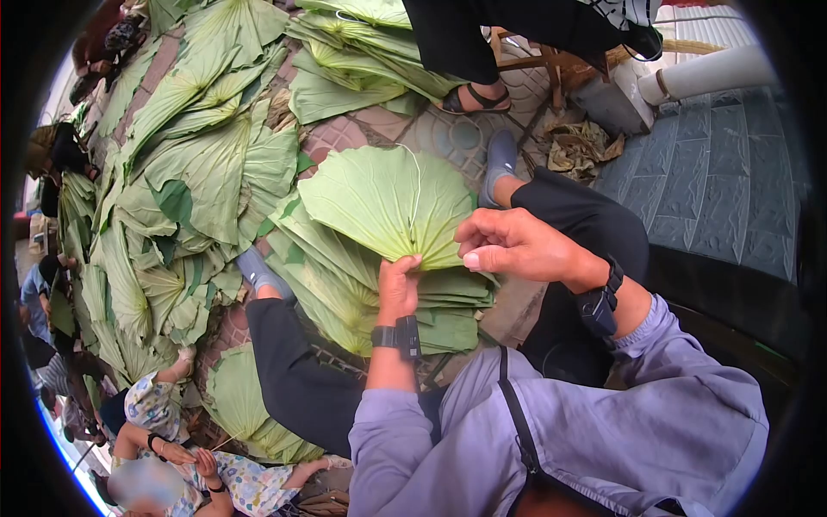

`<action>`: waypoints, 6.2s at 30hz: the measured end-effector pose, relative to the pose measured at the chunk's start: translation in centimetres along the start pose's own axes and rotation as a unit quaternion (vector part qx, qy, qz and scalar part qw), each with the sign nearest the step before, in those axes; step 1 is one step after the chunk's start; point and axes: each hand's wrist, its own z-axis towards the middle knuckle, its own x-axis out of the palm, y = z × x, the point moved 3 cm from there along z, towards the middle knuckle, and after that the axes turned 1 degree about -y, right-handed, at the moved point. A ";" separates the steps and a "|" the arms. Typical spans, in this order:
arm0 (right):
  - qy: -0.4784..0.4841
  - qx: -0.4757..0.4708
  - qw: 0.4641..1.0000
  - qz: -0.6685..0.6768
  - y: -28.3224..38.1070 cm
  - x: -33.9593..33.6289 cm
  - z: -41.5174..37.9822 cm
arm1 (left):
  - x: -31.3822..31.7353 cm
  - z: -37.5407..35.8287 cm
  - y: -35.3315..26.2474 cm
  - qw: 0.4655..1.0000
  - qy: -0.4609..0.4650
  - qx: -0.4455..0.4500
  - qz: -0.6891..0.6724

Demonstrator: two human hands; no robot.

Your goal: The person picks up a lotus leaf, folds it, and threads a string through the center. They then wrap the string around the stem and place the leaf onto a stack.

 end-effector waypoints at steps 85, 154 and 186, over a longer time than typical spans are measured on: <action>-0.321 -0.314 0.881 0.152 4.2 -7.1 -7.7 | 9.1 -13.6 -4.7 0.899 -0.117 0.295 0.303; 0.065 -0.302 0.870 -0.385 0.3 5.3 -4.5 | 10.1 -19.5 -5.5 0.974 0.010 0.218 0.065; -0.008 -0.274 0.906 -0.322 0.2 5.1 -3.9 | 5.2 -20.4 -4.6 0.944 -0.031 0.241 0.223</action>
